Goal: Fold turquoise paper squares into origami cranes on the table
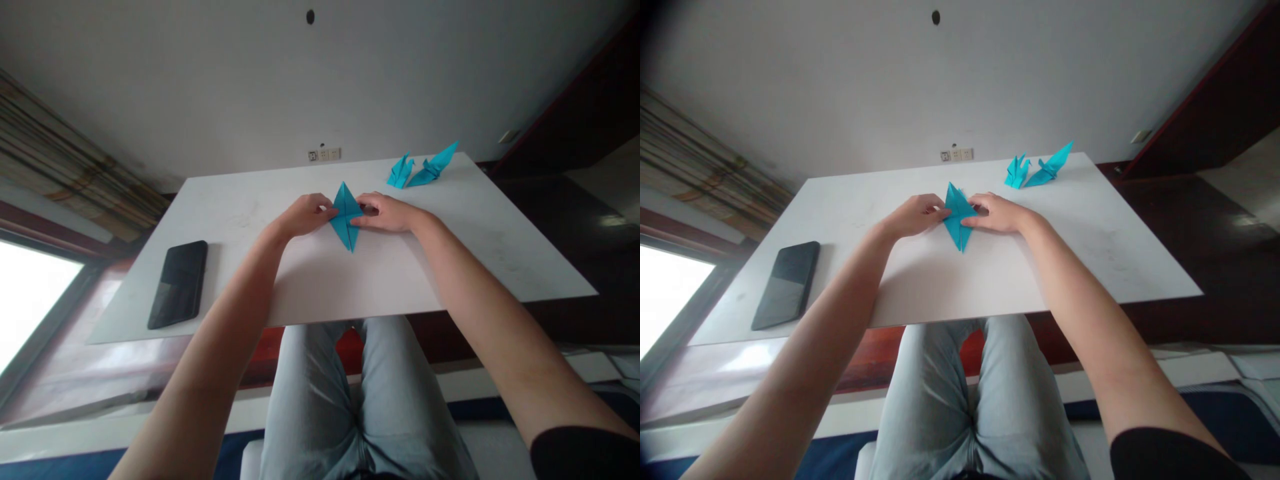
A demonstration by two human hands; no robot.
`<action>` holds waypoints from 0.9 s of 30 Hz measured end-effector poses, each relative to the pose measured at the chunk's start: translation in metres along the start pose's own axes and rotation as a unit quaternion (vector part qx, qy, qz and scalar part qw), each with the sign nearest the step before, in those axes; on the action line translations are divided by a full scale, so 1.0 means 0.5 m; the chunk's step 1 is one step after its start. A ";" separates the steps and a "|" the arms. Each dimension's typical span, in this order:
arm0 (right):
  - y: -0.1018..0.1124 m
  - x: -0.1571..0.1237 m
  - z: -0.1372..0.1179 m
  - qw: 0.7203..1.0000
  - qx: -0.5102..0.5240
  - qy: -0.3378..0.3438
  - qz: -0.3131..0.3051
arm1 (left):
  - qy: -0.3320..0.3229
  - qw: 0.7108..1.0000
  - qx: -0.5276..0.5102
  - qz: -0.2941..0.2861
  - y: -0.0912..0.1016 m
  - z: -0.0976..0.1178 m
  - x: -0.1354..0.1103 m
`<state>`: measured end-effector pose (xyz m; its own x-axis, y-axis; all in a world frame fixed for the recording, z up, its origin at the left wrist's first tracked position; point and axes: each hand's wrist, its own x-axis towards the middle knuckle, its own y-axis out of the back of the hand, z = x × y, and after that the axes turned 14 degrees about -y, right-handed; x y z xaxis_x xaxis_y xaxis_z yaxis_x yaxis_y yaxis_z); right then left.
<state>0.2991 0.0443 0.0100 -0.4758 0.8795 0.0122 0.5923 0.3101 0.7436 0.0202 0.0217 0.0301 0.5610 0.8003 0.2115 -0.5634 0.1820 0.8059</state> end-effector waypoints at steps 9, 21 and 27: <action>-0.032 0.026 0.035 0.995 0.054 -0.020 0.085 | -0.006 0.996 0.015 0.093 -0.043 -0.021 0.009; -0.003 0.006 0.020 0.998 -0.057 0.008 0.010 | -0.028 0.994 0.088 -0.054 -0.027 0.002 -0.010; 0.016 -0.002 0.024 0.998 -0.046 0.018 -0.030 | -0.065 0.992 0.072 -0.079 -0.026 -0.015 -0.003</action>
<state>0.3118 0.0503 0.0080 -0.5324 0.8464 -0.0121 0.5005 0.3263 0.8019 0.0221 0.0224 0.0149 0.7140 0.6865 0.1378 -0.3748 0.2084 0.9034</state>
